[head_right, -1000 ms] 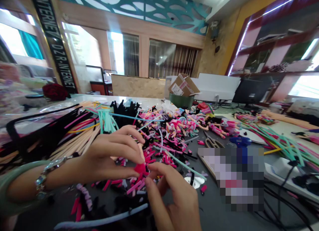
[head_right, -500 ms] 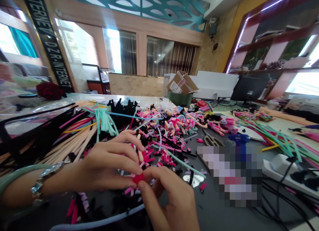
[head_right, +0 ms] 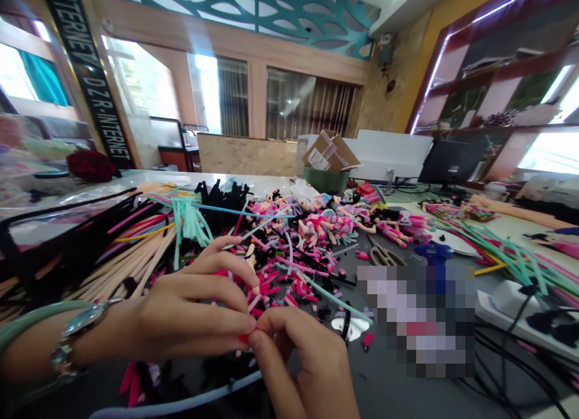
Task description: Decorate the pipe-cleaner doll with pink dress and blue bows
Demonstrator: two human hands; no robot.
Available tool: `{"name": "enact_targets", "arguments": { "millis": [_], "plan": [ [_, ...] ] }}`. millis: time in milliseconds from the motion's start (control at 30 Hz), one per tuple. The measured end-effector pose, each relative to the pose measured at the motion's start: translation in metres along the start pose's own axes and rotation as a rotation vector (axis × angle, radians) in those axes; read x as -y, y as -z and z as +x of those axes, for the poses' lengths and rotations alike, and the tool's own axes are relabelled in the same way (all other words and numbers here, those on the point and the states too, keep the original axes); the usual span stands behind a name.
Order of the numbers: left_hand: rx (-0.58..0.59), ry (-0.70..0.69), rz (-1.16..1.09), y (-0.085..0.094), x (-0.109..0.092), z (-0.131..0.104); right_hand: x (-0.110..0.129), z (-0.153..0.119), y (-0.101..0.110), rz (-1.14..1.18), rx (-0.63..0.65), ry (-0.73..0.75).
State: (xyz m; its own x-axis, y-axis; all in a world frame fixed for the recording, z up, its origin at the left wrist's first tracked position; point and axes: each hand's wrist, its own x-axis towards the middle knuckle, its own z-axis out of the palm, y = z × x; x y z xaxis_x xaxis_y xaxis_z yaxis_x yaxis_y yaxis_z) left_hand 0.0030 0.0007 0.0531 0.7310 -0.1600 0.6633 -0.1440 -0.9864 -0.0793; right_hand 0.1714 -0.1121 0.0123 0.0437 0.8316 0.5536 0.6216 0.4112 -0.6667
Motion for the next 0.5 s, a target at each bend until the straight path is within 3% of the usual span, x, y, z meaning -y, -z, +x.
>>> {"name": "enact_targets", "arguments": {
  "millis": [500],
  "plan": [
    [-0.122, 0.054, -0.131, -0.0030, 0.0044, 0.0069, 0.0028, 0.0020, 0.0025, 0.424, 0.067, -0.244]
  ]
}}
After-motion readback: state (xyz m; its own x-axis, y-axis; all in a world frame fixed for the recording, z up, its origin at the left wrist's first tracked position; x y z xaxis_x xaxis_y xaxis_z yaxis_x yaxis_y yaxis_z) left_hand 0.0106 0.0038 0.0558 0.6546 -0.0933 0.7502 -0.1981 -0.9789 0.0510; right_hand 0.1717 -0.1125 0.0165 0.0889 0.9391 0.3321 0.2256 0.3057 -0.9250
